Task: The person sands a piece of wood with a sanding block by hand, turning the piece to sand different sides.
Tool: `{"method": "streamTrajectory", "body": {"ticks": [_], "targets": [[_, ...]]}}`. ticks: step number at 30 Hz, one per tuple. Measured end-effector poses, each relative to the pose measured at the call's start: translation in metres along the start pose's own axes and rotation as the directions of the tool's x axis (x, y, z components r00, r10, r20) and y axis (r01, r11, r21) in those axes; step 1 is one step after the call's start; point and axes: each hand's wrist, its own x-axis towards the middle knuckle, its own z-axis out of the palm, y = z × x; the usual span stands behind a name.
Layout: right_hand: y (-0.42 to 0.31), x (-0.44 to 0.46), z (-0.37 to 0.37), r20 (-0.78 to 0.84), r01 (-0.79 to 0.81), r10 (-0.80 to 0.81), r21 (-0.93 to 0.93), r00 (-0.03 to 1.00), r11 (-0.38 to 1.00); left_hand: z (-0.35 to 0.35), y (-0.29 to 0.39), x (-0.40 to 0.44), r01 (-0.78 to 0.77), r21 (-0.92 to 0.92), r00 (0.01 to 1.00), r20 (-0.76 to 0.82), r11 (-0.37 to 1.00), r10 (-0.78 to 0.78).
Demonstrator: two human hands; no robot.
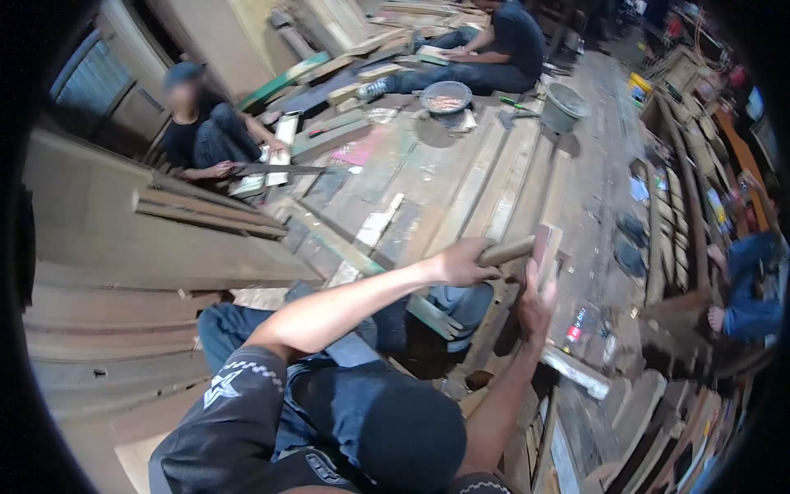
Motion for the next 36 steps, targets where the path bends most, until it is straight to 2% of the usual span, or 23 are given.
{"method": "streamTrajectory", "body": {"ticks": [2,3,5,7,9,12,13,16,17,20,22,25,28,32,33,36], "targets": [[-0.019,-0.007,0.009,0.109,0.119,-0.092,-0.274,0.990,0.954,0.002,-0.012,0.003,-0.071,0.049,0.995,-0.063,0.996,0.074],[-0.017,-0.007,0.010,0.125,0.156,-0.127,-0.264,0.984,0.952,-0.002,-0.006,0.002,-0.117,0.069,0.989,-0.079,0.991,0.122],[-0.008,-0.004,0.005,0.143,0.223,-0.192,-0.253,0.971,0.942,-0.011,0.002,0.002,-0.085,0.055,0.996,-0.021,0.995,0.086],[-0.001,0.001,-0.001,0.034,0.114,-0.109,-0.258,0.993,0.959,-0.011,0.001,0.001,-0.101,0.025,0.995,-0.005,0.995,0.101],[-0.001,0.001,-0.001,-0.058,0.014,-0.030,-0.254,0.998,0.967,-0.006,0.000,0.001,-0.086,0.078,0.996,-0.013,0.993,0.087],[-0.019,-0.008,0.014,-0.015,0.129,-0.135,-0.212,0.991,0.969,-0.005,0.005,0.000,-0.108,0.090,0.991,-0.063,0.990,0.114],[-0.008,-0.004,0.009,0.074,0.145,-0.130,-0.272,0.989,0.951,-0.007,0.007,-0.001,-0.121,0.085,0.988,-0.085,0.989,0.128],[-0.006,-0.003,0.004,0.053,0.060,-0.046,-0.307,0.998,0.950,-0.016,0.016,-0.002,-0.085,0.065,0.996,-0.006,0.994,0.085],[0.010,0.003,-0.002,0.032,0.072,-0.065,-0.283,0.997,0.956,-0.013,0.011,-0.001,-0.058,0.118,0.998,0.021,0.991,0.055],[0.029,0.010,-0.010,-0.012,0.077,-0.083,-0.261,0.996,0.962,-0.001,0.003,0.000,-0.041,0.157,0.999,0.008,0.987,0.041],[0.013,0.006,-0.002,-0.013,0.078,-0.084,-0.254,0.996,0.964,-0.005,0.008,-0.001,-0.054,0.104,0.997,-0.041,0.993,0.059],[0.005,0.002,0.006,0.107,0.235,-0.216,-0.220,0.971,0.947,-0.008,0.007,-0.004,-0.074,0.118,0.996,-0.046,0.990,0.080],[0.002,0.001,-0.001,0.078,-0.009,0.027,-0.224,0.997,0.975,-0.007,0.005,-0.002,-0.055,0.147,0.998,-0.027,0.988,0.059],[-0.009,-0.003,0.004,0.057,0.077,-0.065,-0.253,0.996,0.964,-0.007,0.010,-0.004,-0.070,0.105,0.995,-0.062,0.992,0.076],[-0.008,-0.002,0.001,0.123,0.025,0.019,-0.342,0.992,0.939,-0.006,0.008,-0.004,-0.149,0.133,0.977,-0.130,0.980,0.166],[-0.001,-0.001,0.001,0.136,0.061,-0.030,-0.228,0.990,0.972,-0.008,0.005,-0.001,-0.106,0.105,0.990,-0.082,0.989,0.115]]}}
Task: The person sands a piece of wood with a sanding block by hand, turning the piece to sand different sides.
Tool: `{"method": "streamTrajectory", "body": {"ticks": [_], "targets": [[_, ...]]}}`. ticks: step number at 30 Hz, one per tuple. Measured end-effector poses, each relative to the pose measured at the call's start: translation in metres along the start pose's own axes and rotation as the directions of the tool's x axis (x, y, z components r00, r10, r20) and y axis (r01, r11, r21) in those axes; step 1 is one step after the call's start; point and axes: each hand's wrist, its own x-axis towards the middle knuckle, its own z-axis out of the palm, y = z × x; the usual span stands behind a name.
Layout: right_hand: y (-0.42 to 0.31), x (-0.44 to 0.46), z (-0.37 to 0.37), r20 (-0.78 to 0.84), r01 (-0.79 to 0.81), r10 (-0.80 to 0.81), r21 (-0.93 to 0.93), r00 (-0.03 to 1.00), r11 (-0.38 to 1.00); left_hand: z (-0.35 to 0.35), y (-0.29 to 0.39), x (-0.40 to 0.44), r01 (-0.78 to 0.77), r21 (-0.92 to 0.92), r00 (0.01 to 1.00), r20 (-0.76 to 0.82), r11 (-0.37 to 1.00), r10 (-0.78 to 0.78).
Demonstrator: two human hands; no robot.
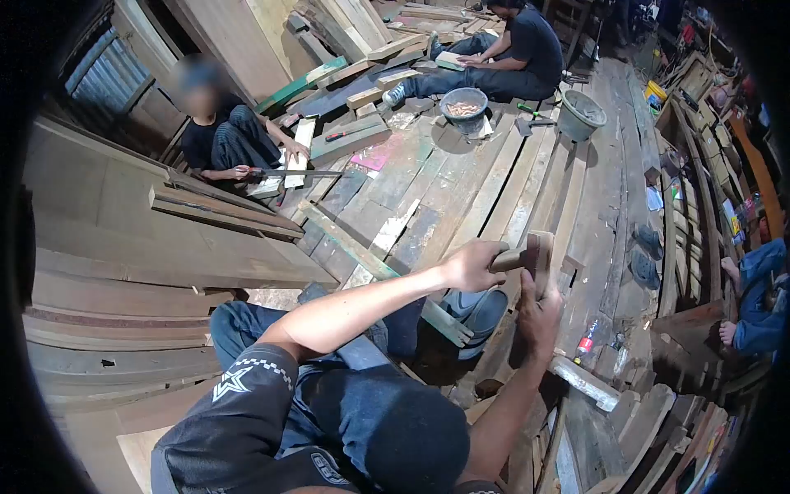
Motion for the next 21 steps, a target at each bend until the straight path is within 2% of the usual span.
{"method": "streamTrajectory", "body": {"ticks": [1,3,4,6,8,9,12,13,16,17,18,19,20,21], "targets": [[0.002,0.000,-0.004,0.013,-0.077,0.077,-0.002,0.997,0.997,-0.002,0.003,-0.001,0.054,0.066,0.997,0.045,0.996,-0.057],[0.009,0.002,-0.003,-0.092,-0.051,0.051,0.003,0.994,0.999,0.000,0.002,0.000,0.117,0.052,0.987,0.101,0.992,-0.122],[0.008,0.001,-0.004,-0.090,-0.054,0.054,-0.006,0.995,0.999,0.002,0.003,0.002,0.145,0.044,0.981,0.127,0.989,-0.149],[0.001,-0.001,-0.005,-0.085,-0.062,0.060,-0.022,0.995,0.998,0.007,-0.006,0.004,0.047,0.045,0.997,0.052,0.998,-0.049],[-0.008,-0.004,-0.003,0.046,-0.004,0.008,-0.095,0.999,0.995,0.008,-0.010,0.000,-0.027,0.027,0.998,-0.059,0.999,0.028],[-0.014,-0.006,-0.002,0.076,-0.005,0.009,-0.044,0.997,0.999,0.008,-0.009,0.001,0.001,0.010,0.997,-0.080,1.000,0.000],[-0.016,-0.006,-0.009,0.085,-0.137,0.136,-0.002,0.987,0.991,0.000,-0.008,0.003,0.041,0.122,0.996,0.068,0.992,-0.050],[-0.008,-0.003,-0.008,0.009,-0.104,0.104,0.016,0.995,0.994,-0.004,0.000,0.002,0.101,0.117,0.988,0.102,0.988,-0.114],[-0.012,-0.001,-0.003,-0.036,-0.048,0.051,0.077,0.998,0.996,0.002,0.000,0.000,0.072,0.076,0.996,0.045,0.995,-0.075],[-0.018,-0.006,-0.011,0.069,-0.204,0.204,0.001,0.977,0.979,0.002,-0.001,0.001,0.118,0.052,0.993,0.015,0.992,-0.119],[-0.012,-0.005,-0.003,0.100,-0.080,0.074,0.055,0.992,0.995,0.004,-0.001,0.001,0.159,0.021,0.987,-0.003,0.987,-0.159],[-0.002,-0.003,0.001,0.117,0.038,-0.049,0.101,0.992,0.994,0.006,-0.020,-0.001,0.003,-0.082,1.000,-0.022,0.997,-0.005],[-0.001,0.000,-0.003,0.151,0.040,-0.044,0.029,0.988,0.999,0.008,-0.024,0.002,-0.020,0.000,0.999,-0.047,1.000,0.020],[0.001,-0.001,-0.005,0.139,-0.034,0.033,0.004,0.990,0.999,0.023,-0.041,0.006,-0.027,-0.039,0.997,-0.078,0.999,0.024]]}}
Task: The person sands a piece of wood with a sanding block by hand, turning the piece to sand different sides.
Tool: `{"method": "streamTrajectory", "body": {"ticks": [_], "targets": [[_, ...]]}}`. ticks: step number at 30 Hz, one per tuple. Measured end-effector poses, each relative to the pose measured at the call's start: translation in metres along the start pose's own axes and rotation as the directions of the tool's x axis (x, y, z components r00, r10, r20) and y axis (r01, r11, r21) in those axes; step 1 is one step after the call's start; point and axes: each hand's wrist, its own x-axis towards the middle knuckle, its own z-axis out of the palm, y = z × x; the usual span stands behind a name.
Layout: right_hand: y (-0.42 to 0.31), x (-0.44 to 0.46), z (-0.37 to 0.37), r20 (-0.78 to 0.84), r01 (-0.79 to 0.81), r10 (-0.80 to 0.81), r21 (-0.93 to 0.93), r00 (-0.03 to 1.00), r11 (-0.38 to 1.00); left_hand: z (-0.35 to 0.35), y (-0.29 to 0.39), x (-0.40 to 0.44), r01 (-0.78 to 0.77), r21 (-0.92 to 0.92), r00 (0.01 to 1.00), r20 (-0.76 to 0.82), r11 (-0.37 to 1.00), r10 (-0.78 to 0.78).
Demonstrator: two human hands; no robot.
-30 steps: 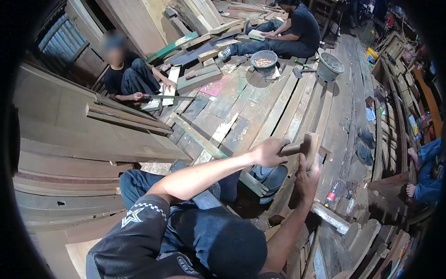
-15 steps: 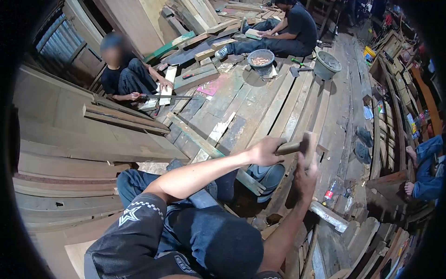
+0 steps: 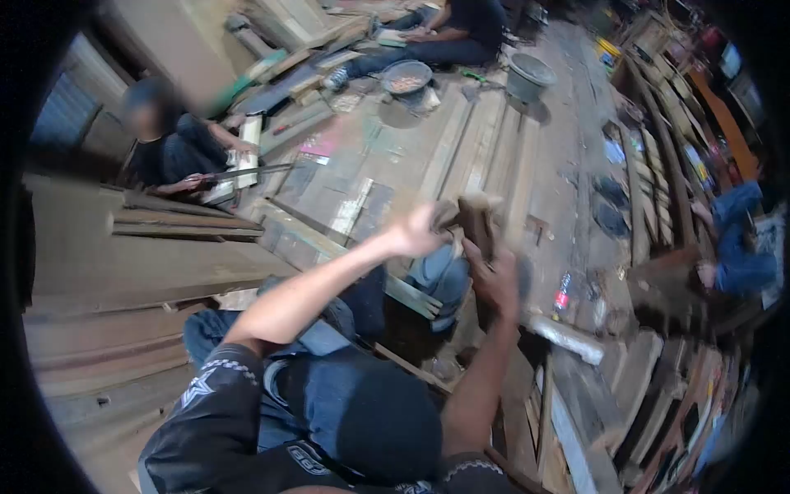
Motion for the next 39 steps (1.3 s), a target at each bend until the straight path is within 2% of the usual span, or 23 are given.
{"method": "streamTrajectory", "body": {"ticks": [1,2,3,4,5,7,9,11,13,15,17,18,20,22,25,26,29,30,33,37,38,39], "targets": [[0.002,-0.001,-0.002,-0.012,-0.077,0.077,-0.013,0.997,0.997,-0.023,0.037,-0.005,0.119,0.063,0.987,0.099,0.991,-0.125],[0.015,0.001,-0.003,-0.118,-0.012,0.007,-0.047,0.993,0.999,-0.028,0.052,-0.002,0.235,0.014,0.958,0.165,0.972,-0.234],[0.014,0.001,-0.007,-0.137,-0.048,0.044,-0.029,0.990,0.998,-0.020,0.040,0.000,0.146,0.044,0.980,0.130,0.988,-0.151],[0.023,0.005,-0.012,-0.104,-0.158,0.153,-0.038,0.983,0.987,-0.026,0.054,0.000,0.163,0.016,0.973,0.163,0.987,-0.163],[0.003,0.000,-0.011,-0.189,-0.039,0.032,-0.035,0.982,0.999,-0.021,0.047,0.001,0.169,0.091,0.972,0.149,0.981,-0.182],[-0.004,-0.001,-0.009,-0.135,-0.025,0.022,-0.023,0.991,0.999,-0.026,0.051,0.000,0.141,0.123,0.981,0.115,0.982,-0.155],[-0.001,-0.002,-0.004,-0.077,0.083,-0.084,-0.013,0.994,0.996,-0.030,0.051,0.004,0.159,0.094,0.976,0.135,0.983,-0.171],[0.000,-0.003,-0.003,-0.045,0.080,-0.080,-0.013,0.996,0.997,-0.032,0.056,0.002,0.145,0.098,0.979,0.129,0.984,-0.157],[-0.005,-0.004,-0.013,-0.043,-0.029,0.027,-0.038,0.999,0.999,-0.031,0.055,0.001,0.120,0.147,0.982,0.128,0.982,-0.139],[0.002,-0.001,-0.015,-0.144,-0.031,0.030,0.000,0.989,1.000,-0.029,0.051,0.001,0.115,0.156,0.981,0.137,0.981,-0.137],[0.000,-0.001,-0.020,-0.181,-0.147,0.139,-0.028,0.974,0.989,-0.030,0.058,0.002,0.125,0.142,0.977,0.155,0.982,-0.147],[0.002,-0.002,-0.016,-0.236,0.000,0.005,0.020,0.972,1.000,-0.030,0.055,0.002,0.095,0.128,0.981,0.156,0.987,-0.115],[0.016,-0.002,-0.007,-0.204,0.221,-0.288,-0.297,0.936,0.929,-0.033,0.058,0.002,0.115,0.086,0.984,0.128,0.990,-0.126],[-0.010,-0.003,-0.007,-0.119,0.156,-0.174,-0.147,0.978,0.977,-0.033,0.058,0.003,0.086,0.073,0.990,0.103,0.994,-0.093],[-0.007,-0.004,-0.013,-0.155,0.149,-0.160,-0.080,0.975,0.986,-0.031,0.057,0.000,0.017,0.156,0.996,0.080,0.988,-0.029],[-0.007,-0.004,-0.018,-0.114,-0.102,0.096,-0.047,0.989,0.994,-0.032,0.057,0.002,0.081,0.150,0.982,0.159,0.985,-0.105],[0.005,-0.002,-0.017,-0.173,-0.043,0.046,0.023,0.984,0.999,-0.028,0.054,0.001,0.142,0.061,0.971,0.184,0.988,-0.151],[-0.006,-0.004,-0.019,-0.136,-0.033,0.028,-0.038,0.990,0.999,-0.029,0.054,0.003,0.219,-0.027,0.951,0.228,0.975,-0.208],[-0.002,-0.003,-0.012,-0.039,0.145,-0.148,-0.077,0.988,0.986,-0.035,0.059,0.005,0.466,-0.246,0.851,0.388,0.850,-0.355],[-0.006,-0.004,-0.017,-0.095,-0.025,0.027,0.022,0.995,0.999,-0.035,0.056,0.004,0.602,-0.347,0.777,0.462,0.719,-0.427],[0.000,-0.003,-0.013,-0.212,0.104,-0.101,0.006,0.972,0.995,-0.036,0.049,0.005,0.621,-0.380,0.748,0.550,0.685,-0.373],[-0.002,-0.004,-0.013,-0.184,0.091,-0.094,-0.023,0.978,0.996,-0.037,0.054,0.004,0.650,-0.401,0.735,0.546,0.646,-0.401]]}}
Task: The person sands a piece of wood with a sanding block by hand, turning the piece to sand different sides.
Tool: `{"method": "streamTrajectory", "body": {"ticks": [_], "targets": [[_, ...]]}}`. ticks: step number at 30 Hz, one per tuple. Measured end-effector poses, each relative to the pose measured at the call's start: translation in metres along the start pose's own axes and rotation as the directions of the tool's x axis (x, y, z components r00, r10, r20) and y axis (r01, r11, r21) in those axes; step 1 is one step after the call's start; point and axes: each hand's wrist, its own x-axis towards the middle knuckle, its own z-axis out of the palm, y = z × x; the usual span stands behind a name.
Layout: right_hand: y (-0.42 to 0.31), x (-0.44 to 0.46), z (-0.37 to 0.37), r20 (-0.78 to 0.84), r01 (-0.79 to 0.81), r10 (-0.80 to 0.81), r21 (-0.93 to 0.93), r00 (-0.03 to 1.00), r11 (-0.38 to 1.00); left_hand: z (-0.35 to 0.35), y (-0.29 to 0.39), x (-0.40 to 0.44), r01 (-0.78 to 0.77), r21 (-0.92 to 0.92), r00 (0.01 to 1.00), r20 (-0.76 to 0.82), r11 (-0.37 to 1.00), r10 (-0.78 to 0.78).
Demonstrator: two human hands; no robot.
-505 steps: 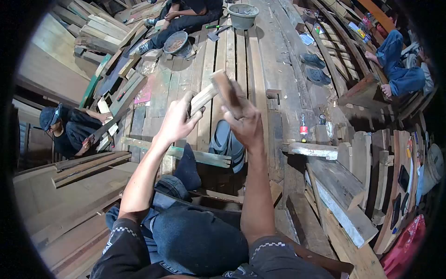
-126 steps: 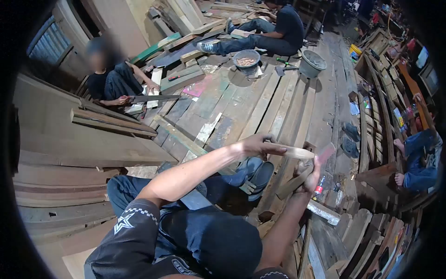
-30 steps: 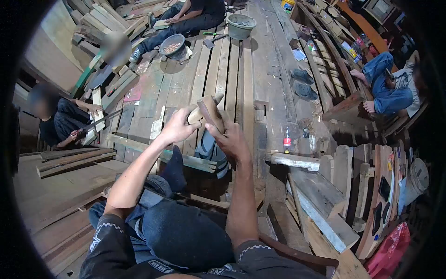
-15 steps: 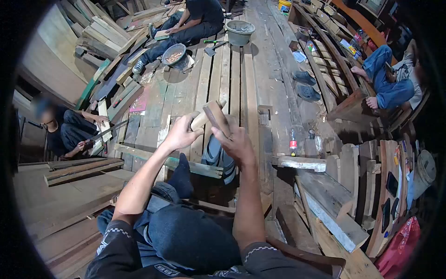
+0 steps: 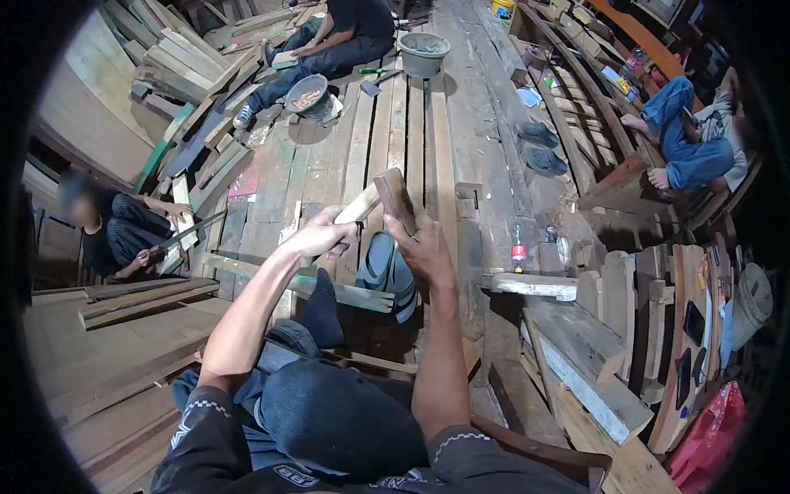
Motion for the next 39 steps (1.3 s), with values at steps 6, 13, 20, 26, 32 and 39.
{"method": "streamTrajectory", "body": {"ticks": [6,13,20,26,32,39], "targets": [[0.002,-0.001,0.000,0.108,-0.014,0.016,-0.018,0.994,1.000,0.008,0.019,-0.012,0.110,-0.151,0.994,-0.003,0.982,-0.112],[0.001,0.002,-0.001,0.126,0.016,-0.014,-0.013,0.992,1.000,0.005,0.014,-0.009,0.096,-0.196,0.995,0.010,0.976,-0.096],[0.007,0.004,-0.004,-0.048,-0.052,0.052,0.012,0.997,0.999,0.011,0.016,-0.012,0.133,-0.147,0.991,0.008,0.980,-0.133],[0.003,0.002,0.000,0.128,0.055,-0.055,0.003,0.990,0.998,0.005,0.017,-0.013,0.110,-0.244,0.994,0.025,0.963,-0.107],[0.004,0.001,-0.008,-0.035,-0.007,0.012,0.156,0.999,0.988,0.009,0.017,-0.012,0.173,-0.247,0.985,0.053,0.953,-0.165],[-0.020,-0.002,-0.011,0.188,-0.026,0.022,0.018,0.982,0.999,-0.003,0.012,-0.010,0.160,-0.310,0.987,0.069,0.937,-0.146]]}}
